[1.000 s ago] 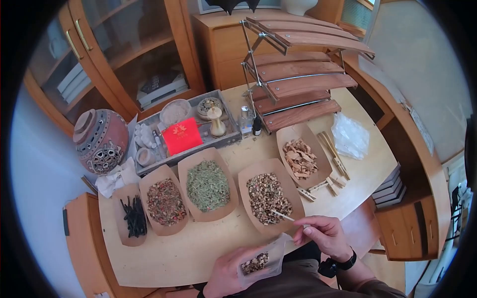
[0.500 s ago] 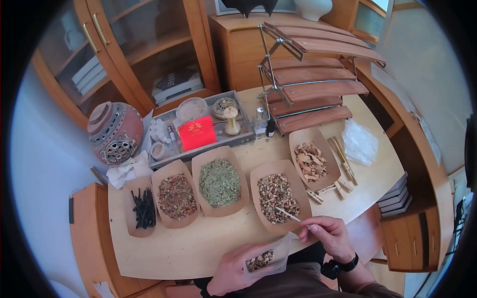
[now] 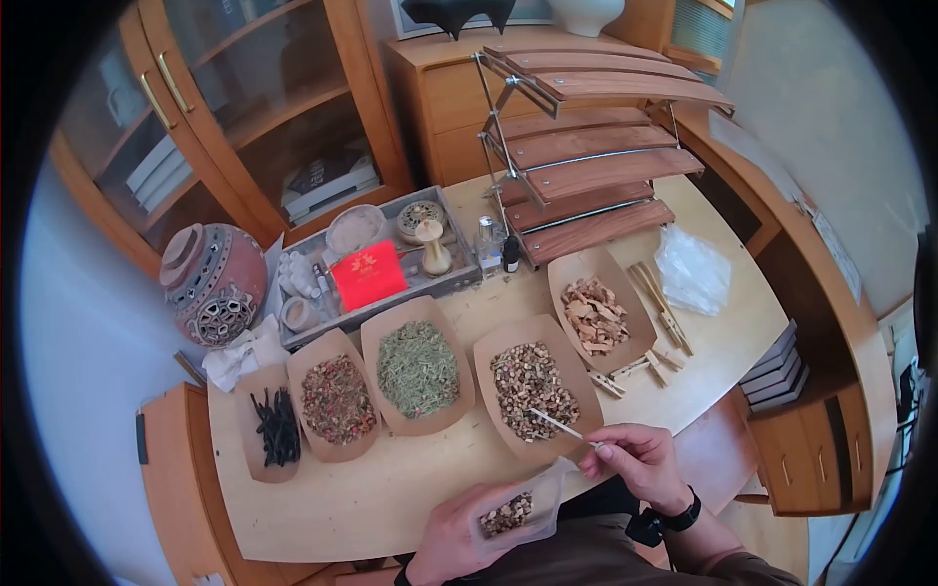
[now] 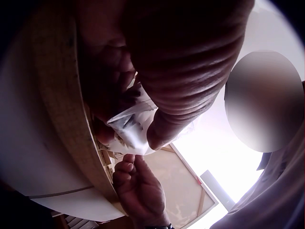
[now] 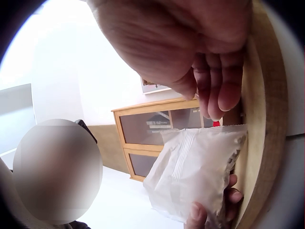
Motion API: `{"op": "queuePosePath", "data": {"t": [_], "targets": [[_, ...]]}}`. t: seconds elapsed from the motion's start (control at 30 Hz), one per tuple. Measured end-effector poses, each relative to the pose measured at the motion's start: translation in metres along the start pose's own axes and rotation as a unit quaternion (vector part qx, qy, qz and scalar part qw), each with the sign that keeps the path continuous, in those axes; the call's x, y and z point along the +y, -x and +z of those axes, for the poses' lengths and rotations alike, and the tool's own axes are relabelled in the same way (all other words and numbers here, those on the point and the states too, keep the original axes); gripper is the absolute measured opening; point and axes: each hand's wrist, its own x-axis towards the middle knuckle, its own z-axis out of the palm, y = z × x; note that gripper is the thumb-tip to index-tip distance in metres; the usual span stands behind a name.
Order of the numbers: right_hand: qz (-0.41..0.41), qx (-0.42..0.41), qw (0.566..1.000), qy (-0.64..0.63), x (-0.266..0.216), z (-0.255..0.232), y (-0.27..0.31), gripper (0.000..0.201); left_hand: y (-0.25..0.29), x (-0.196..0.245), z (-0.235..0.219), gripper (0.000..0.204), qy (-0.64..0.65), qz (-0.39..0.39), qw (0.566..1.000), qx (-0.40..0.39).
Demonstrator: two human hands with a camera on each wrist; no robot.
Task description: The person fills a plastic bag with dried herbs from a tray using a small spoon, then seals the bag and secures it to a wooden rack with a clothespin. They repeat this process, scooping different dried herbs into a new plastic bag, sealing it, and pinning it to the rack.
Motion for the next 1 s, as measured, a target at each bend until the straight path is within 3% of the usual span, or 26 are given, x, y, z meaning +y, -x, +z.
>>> {"op": "queuePosePath", "data": {"t": [0.6,0.67,0.77,0.83,0.9,1.0], "targets": [[-0.064,0.098,0.991,0.069,-0.021,-0.011,-0.003,0.020,-0.007,-0.002,-0.006,0.059,0.057,0.001,0.998,-0.004],[-0.080,0.077,0.991,0.068,-0.035,-0.013,0.004,0.018,-0.007,0.000,-0.007,0.060,0.042,0.035,0.999,0.001],[-0.105,0.051,0.991,0.071,-0.058,-0.001,0.013,0.015,-0.004,-0.005,-0.005,0.060,0.057,0.031,0.998,0.003],[-0.169,-0.023,0.977,0.127,-0.068,-0.002,0.018,0.015,-0.004,-0.004,-0.004,0.060,0.036,0.012,0.999,0.014],[-0.187,-0.046,0.968,0.161,-0.077,0.004,0.015,0.013,-0.004,-0.006,-0.001,0.059,0.051,0.008,0.999,0.015],[-0.308,-0.144,0.867,0.365,-0.084,0.009,0.007,0.013,-0.003,-0.006,0.000,0.060,0.053,0.049,0.996,0.044]]}}
